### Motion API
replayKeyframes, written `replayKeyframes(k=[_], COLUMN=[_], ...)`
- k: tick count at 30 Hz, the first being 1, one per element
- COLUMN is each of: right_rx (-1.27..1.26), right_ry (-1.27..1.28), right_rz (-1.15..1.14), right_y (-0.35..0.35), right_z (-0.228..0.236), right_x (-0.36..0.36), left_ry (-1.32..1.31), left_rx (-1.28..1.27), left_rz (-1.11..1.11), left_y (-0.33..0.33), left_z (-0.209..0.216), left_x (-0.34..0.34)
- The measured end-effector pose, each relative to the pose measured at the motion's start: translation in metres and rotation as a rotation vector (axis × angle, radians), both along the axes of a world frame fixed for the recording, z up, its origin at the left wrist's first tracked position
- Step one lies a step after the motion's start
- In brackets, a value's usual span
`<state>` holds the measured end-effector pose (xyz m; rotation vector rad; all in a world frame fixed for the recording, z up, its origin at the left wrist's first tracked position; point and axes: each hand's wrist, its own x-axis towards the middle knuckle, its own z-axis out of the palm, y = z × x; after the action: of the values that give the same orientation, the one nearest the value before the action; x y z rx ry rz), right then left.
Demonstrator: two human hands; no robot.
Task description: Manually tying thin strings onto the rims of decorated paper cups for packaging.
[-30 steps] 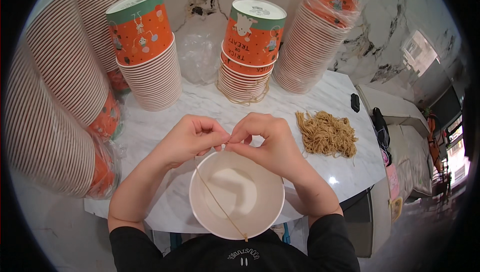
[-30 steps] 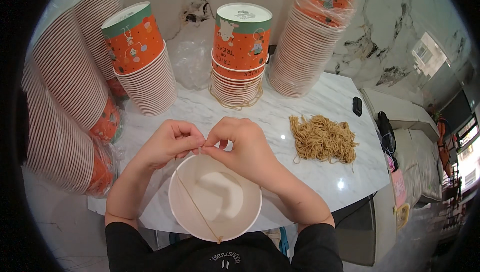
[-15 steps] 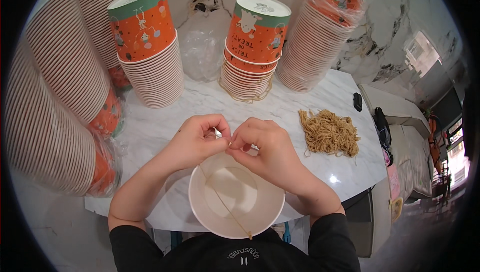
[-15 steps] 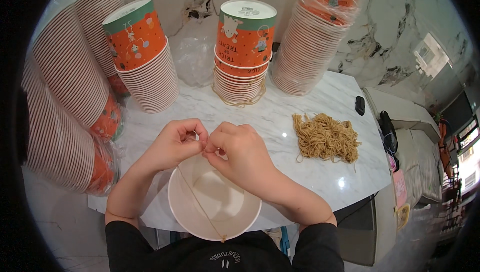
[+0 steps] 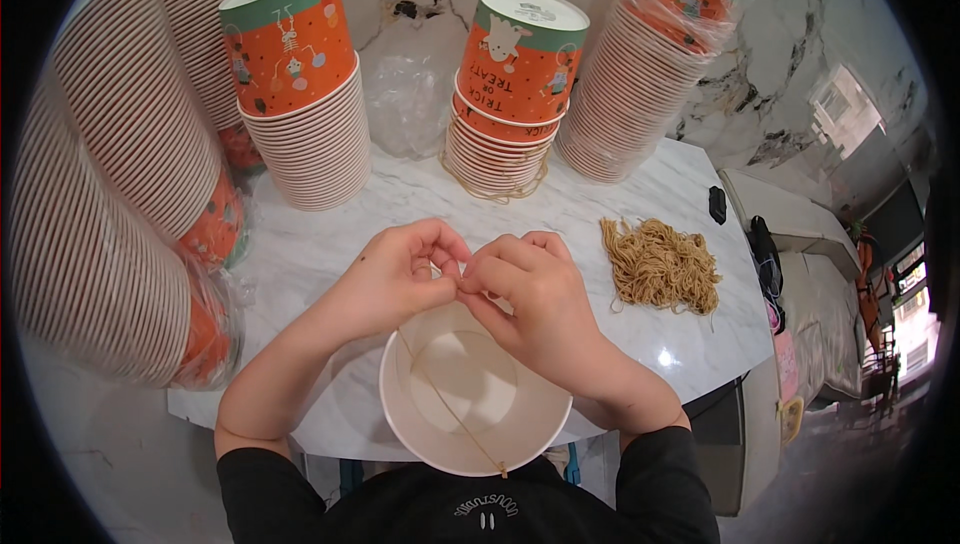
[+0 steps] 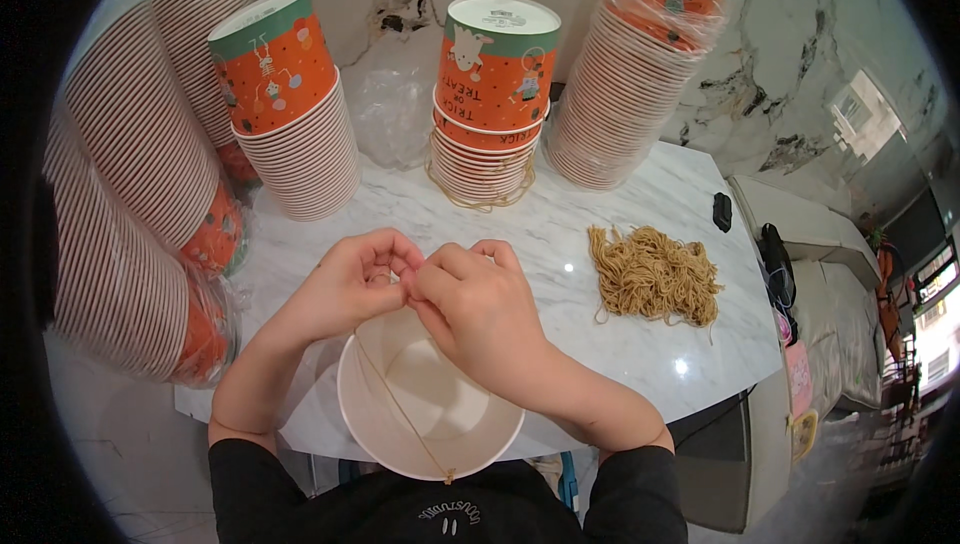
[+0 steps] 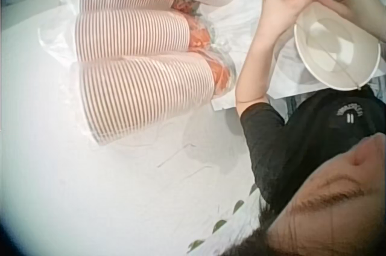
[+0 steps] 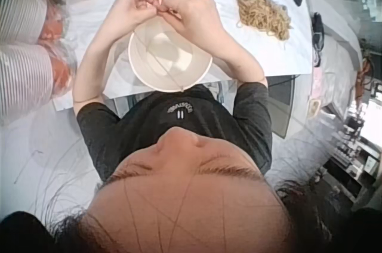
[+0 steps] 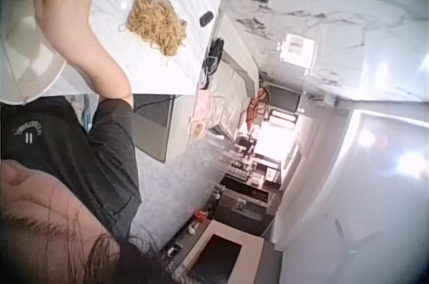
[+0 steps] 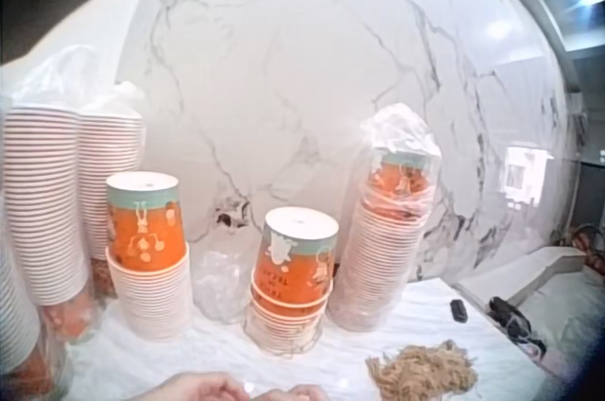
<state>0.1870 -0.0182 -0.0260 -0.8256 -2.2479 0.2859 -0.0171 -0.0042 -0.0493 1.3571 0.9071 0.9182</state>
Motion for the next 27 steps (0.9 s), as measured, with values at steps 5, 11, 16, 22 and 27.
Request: replayKeyframes(k=[5, 11, 16, 22, 27], right_rx=[0.065, 0.126, -0.142, -0.474, -0.475], right_ry=[-0.013, 0.024, 0.115, 0.3, 0.239], right_rz=[0.004, -0.03, 0.013, 0.038, 0.033], right_y=[0.0, -0.004, 0.001, 0.011, 0.014], right_z=[-0.003, 0.0, 0.002, -0.001, 0.006], right_x=[-0.002, -0.007, -0.004, 0.0, 0.002], left_ry=[0.365, 0.419, 0.388, 0.373, 0.351], left_rx=[0.17, 0.4, 0.46, 0.279, 0.314], left_rz=[0.061, 0.125, 0.216, 0.181, 0.194], left_y=[-0.014, -0.015, -0.019, -0.017, -0.015], left_z=[0.024, 0.021, 0.016, 0.023, 0.02], left_x=[0.0, 0.0, 0.006, 0.003, 0.005])
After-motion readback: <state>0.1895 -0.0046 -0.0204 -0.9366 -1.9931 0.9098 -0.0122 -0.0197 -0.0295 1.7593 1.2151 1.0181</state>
